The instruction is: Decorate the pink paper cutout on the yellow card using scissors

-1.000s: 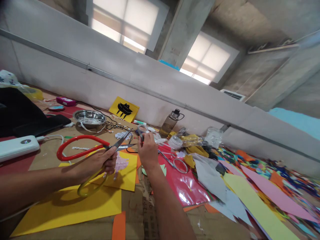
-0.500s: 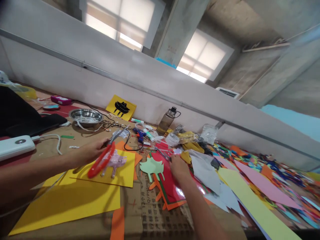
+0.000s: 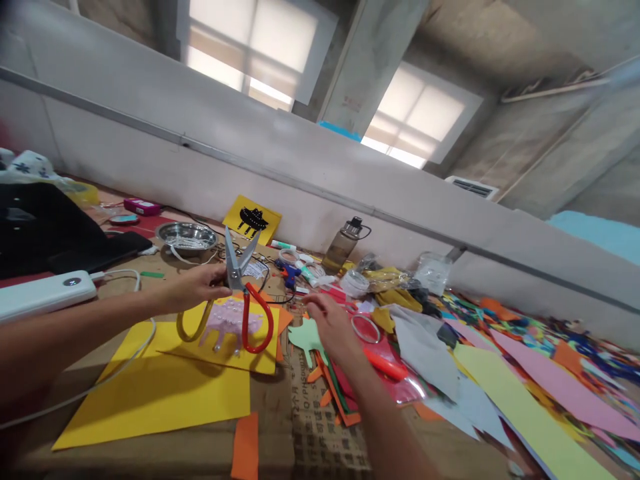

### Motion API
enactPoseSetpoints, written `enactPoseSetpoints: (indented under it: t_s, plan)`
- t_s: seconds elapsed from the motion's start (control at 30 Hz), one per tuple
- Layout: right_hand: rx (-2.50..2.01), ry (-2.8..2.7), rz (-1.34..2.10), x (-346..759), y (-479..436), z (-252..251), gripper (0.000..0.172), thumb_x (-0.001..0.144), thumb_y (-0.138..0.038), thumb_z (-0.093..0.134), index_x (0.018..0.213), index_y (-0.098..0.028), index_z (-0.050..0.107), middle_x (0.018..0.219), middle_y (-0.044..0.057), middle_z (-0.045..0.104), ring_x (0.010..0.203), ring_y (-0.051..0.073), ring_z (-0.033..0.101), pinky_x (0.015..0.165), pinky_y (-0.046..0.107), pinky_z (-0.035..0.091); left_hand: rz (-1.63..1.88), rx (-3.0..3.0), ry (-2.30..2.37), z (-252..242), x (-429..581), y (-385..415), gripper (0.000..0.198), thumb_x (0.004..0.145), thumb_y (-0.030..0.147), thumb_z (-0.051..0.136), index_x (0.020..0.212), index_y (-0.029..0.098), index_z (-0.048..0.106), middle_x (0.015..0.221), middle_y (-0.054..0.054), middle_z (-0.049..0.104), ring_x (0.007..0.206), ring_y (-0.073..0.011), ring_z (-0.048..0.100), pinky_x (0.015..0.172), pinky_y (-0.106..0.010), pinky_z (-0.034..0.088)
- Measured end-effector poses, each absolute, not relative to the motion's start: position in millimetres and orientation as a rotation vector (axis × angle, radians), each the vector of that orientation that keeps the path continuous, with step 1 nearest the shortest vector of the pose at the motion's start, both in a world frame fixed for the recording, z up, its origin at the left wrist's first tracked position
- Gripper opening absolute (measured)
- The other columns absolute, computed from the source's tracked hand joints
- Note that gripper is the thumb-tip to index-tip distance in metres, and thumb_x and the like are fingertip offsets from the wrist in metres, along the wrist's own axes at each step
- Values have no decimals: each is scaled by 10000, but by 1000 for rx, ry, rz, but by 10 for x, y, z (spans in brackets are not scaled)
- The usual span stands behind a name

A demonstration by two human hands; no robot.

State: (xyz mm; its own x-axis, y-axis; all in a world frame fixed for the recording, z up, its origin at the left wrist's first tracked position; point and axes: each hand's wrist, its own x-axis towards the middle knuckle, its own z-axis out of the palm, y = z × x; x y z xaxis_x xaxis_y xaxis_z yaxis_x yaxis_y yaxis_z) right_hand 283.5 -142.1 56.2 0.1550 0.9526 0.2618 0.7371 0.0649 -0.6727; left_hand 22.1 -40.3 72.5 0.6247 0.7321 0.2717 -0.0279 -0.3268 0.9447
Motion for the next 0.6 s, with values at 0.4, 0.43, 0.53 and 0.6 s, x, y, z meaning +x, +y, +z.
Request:
enactPoseSetpoints:
  t_s: [0.4, 0.43, 0.53, 0.6]
  plan:
    - [-799, -1335, 1439, 1803, -1286, 499, 429, 710, -531, 607, 1007, -224, 567, 997, 85, 632, 962, 232, 599, 828, 432, 482, 967, 1860, 587, 814, 310, -492, 81, 632, 155, 690, 711, 164, 703, 678, -23, 606, 618, -123, 507, 577, -237, 382]
    - [-809, -1312, 1436, 1780, -1270, 483, 396, 724, -506, 603, 1001, -224, 570, 970, 78, 640, 960, 229, 601, 831, 431, 481, 984, 1838, 607, 820, 338, -504, 85, 613, 149, 701, 697, 160, 696, 682, -22, 605, 608, -120, 509, 574, -241, 390]
    - [-811, -1226, 1426, 1714, -1252, 461, 300, 741, -396, 593, 978, -212, 584, 891, 60, 658, 916, 223, 613, 821, 419, 482, 913, 1817, 589, 869, 379, -493, 93, 622, 172, 692, 714, 162, 683, 658, -5, 593, 541, -99, 493, 529, -239, 398]
    - [-801, -1167, 1403, 1705, -1268, 492, 272, 724, -320, 594, 971, -207, 587, 889, 52, 660, 871, 216, 620, 797, 403, 487, 873, 1908, 512, 918, 331, -412, 167, 663, 207, 661, 822, 166, 693, 704, -16, 626, 608, -107, 532, 581, -244, 423]
